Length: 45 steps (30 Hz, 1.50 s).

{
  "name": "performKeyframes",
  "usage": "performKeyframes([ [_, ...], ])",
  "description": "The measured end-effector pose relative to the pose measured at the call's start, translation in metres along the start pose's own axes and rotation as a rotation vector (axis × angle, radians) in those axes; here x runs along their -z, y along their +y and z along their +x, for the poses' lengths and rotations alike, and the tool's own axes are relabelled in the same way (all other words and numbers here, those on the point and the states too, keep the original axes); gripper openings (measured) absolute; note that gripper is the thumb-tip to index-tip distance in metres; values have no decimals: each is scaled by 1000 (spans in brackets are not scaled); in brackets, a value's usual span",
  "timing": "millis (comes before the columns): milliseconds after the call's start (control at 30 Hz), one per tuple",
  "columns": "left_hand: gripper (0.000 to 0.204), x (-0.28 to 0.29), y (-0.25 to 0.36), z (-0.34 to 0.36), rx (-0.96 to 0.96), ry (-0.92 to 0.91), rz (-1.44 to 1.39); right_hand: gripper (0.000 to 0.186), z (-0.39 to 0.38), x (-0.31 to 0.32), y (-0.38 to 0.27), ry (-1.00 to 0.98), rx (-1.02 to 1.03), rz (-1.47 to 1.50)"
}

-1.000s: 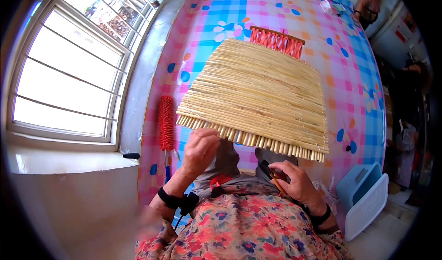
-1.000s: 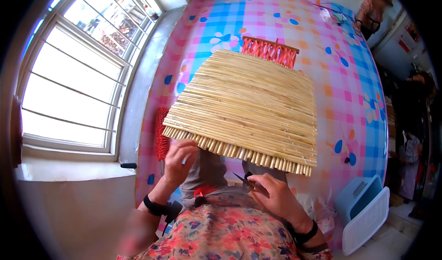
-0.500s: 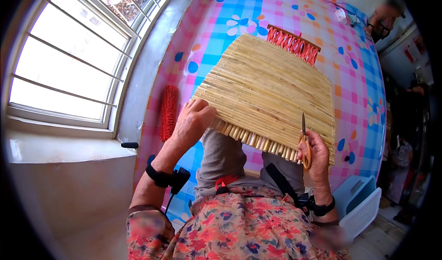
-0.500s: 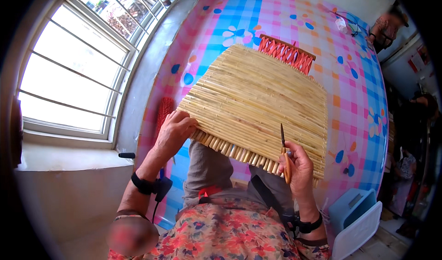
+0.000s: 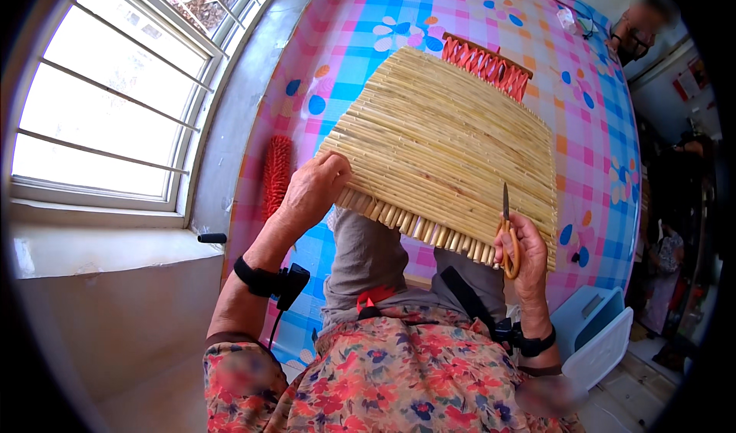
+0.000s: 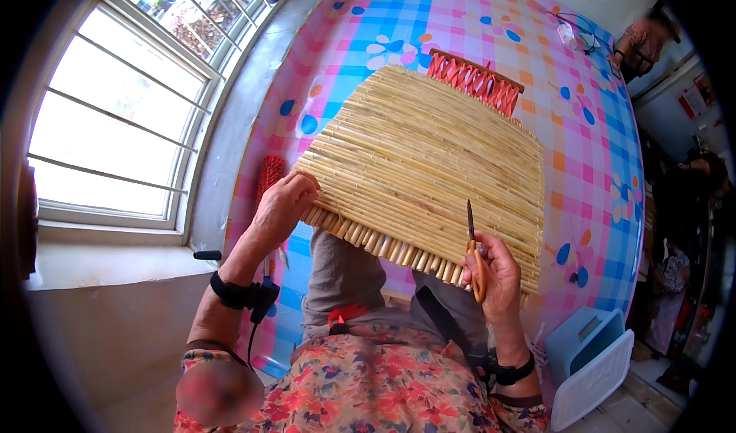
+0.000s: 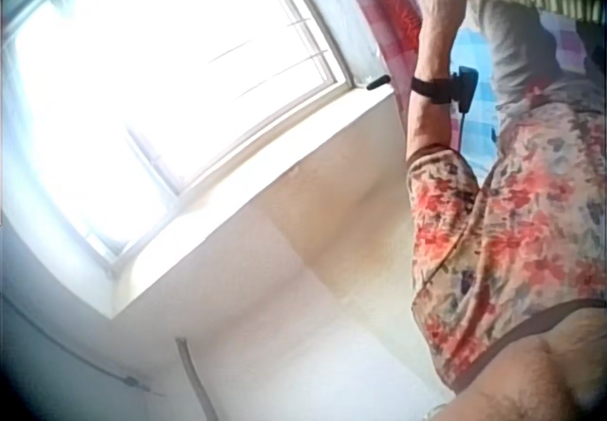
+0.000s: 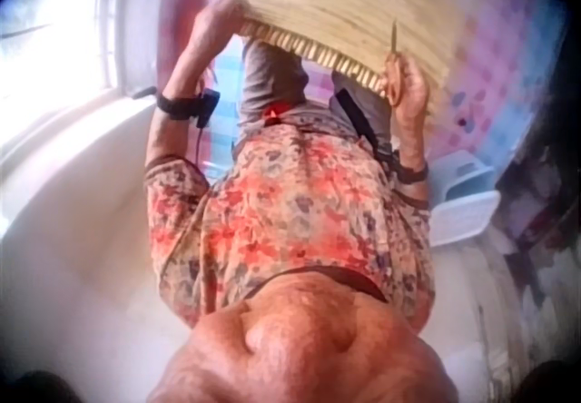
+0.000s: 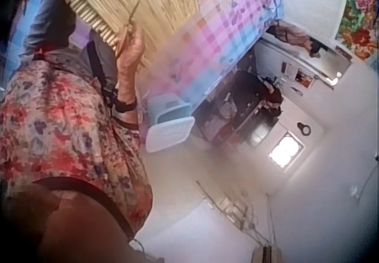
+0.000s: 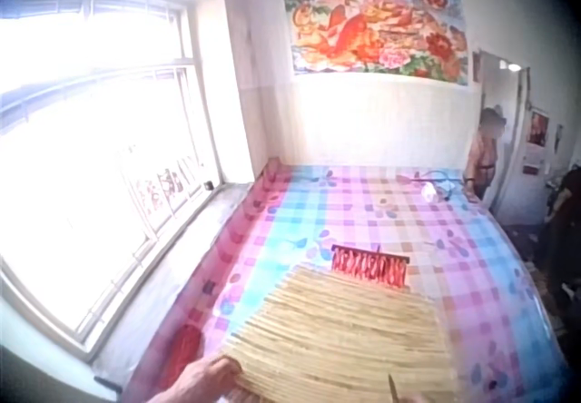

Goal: The person weaves a bamboo mat by hand, inserting thin bamboo strips through vertical threads, pulling them tight, and using a needle and thread to secure the edges before trimming excess thread with scissors.

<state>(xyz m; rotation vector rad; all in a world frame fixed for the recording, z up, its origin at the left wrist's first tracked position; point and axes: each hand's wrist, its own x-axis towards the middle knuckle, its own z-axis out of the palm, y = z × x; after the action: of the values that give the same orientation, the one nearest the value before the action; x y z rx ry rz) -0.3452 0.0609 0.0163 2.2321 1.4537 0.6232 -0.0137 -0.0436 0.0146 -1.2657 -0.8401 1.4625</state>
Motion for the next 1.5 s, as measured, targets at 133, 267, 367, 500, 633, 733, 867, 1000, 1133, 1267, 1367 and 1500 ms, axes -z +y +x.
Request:
performKeyframes([
  [133, 8, 1, 2, -3, 94, -29, -134, 35, -1, 1, 2, 17, -14, 2],
  [267, 7, 4, 9, -3, 108, -85, -41, 36, -1, 7, 8, -40, 54, 69],
  [367, 8, 6, 14, -3, 146, -83, -127, 36, -4, 2, 1, -15, 32, 20],
  [500, 14, 13, 21, -6, 168, -165, -58, 37, -10, -3, -2, 23, -18, -19],
  [633, 18, 30, 32, -14, 138, -228, -175, 36, -15, -3, 1, 1, 23, 14],
  [733, 18, 31, 24, -33, 185, -148, -314, 33, -16, -6, -1, -24, -1, 25],
  [867, 11, 22, 2, -67, 321, 93, -826, 31, -16, -19, -8, -71, -104, -89],
  [1000, 15, 9, 0, -94, 522, 286, -1217, 31, -16, -45, -9, -175, -182, -89],
  [1133, 19, 3, -1, -101, 541, 336, -1135, 32, -15, -83, -6, -357, -271, -46],
  [1267, 16, 6, -9, -110, 491, 313, -1055, 38, -13, -122, 2, -523, -329, -105],
  [1367, 12, 12, -8, -118, 516, 172, -1078, 40, -7, -141, 11, -573, -332, -155],
  [1500, 13, 13, -10, -132, 610, 104, -1076, 37, -3, -162, 18, -581, -415, -113],
])
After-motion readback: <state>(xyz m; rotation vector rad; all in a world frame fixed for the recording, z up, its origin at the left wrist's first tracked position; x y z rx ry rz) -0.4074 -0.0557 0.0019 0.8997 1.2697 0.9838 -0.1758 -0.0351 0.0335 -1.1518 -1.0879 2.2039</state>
